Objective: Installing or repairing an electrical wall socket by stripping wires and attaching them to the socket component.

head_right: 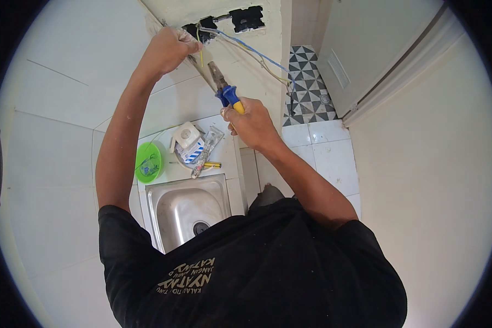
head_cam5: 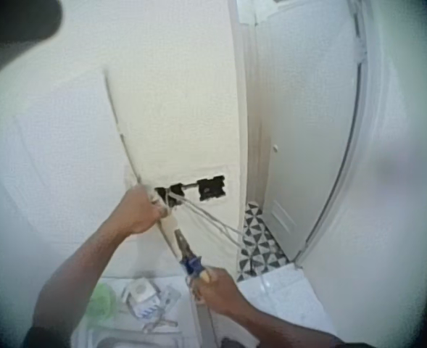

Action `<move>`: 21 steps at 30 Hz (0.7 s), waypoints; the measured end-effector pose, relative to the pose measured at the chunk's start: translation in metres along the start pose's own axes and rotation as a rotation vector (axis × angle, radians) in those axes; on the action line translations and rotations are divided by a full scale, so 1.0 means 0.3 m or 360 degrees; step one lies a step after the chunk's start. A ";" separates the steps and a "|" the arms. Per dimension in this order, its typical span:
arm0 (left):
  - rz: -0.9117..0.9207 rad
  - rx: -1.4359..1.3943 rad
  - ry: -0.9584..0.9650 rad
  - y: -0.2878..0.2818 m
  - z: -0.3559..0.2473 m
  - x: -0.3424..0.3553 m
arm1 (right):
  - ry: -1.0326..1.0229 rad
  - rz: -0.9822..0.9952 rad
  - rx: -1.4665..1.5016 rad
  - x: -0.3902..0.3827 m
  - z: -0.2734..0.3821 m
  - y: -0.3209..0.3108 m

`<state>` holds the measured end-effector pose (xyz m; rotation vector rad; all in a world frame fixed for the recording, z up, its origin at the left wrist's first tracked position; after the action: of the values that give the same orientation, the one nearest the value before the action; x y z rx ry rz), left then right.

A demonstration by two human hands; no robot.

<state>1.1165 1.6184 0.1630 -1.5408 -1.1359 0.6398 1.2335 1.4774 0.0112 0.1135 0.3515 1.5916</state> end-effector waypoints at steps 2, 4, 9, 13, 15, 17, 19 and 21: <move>-0.0037 0.0025 0.0046 -0.006 0.000 -0.002 | -0.0024 0.0003 -0.0010 0.001 0.003 0.010; -0.0040 0.0025 0.0083 -0.004 0.002 -0.002 | -0.0017 -0.0014 -0.0132 0.003 0.005 0.018; -0.0062 0.0006 0.0116 0.002 0.004 0.000 | -0.0046 -0.0045 -0.0205 0.005 0.012 0.017; -0.0054 0.0013 0.0093 -0.008 -0.008 -0.010 | -0.0053 -0.0046 -0.0237 0.003 0.011 0.021; -0.0054 -0.0002 0.0085 -0.009 -0.009 -0.011 | -0.0075 -0.0062 -0.0195 0.002 0.012 0.024; -0.0054 -0.0016 0.0076 -0.013 -0.014 -0.015 | -0.0098 -0.0077 -0.0151 0.000 0.015 0.023; -0.0036 0.0025 0.0057 -0.018 -0.015 -0.017 | -0.0066 -0.0038 -0.0178 0.002 0.011 0.031; -0.0031 0.0037 0.0068 -0.016 -0.016 -0.015 | -0.0057 -0.0041 -0.0161 0.002 0.012 0.033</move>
<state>1.1172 1.6123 0.1682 -1.5152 -1.1063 0.6024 1.2250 1.4785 0.0176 0.0593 0.2432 1.5768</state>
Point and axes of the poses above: each hand's wrist, its own x-axis towards the middle knuckle, its own y-axis out of the palm, z = x × y, the point moved 8 cm from there along x, towards the middle knuckle, and after that the axes turned 9 degrees about x, right-handed, at the moved point
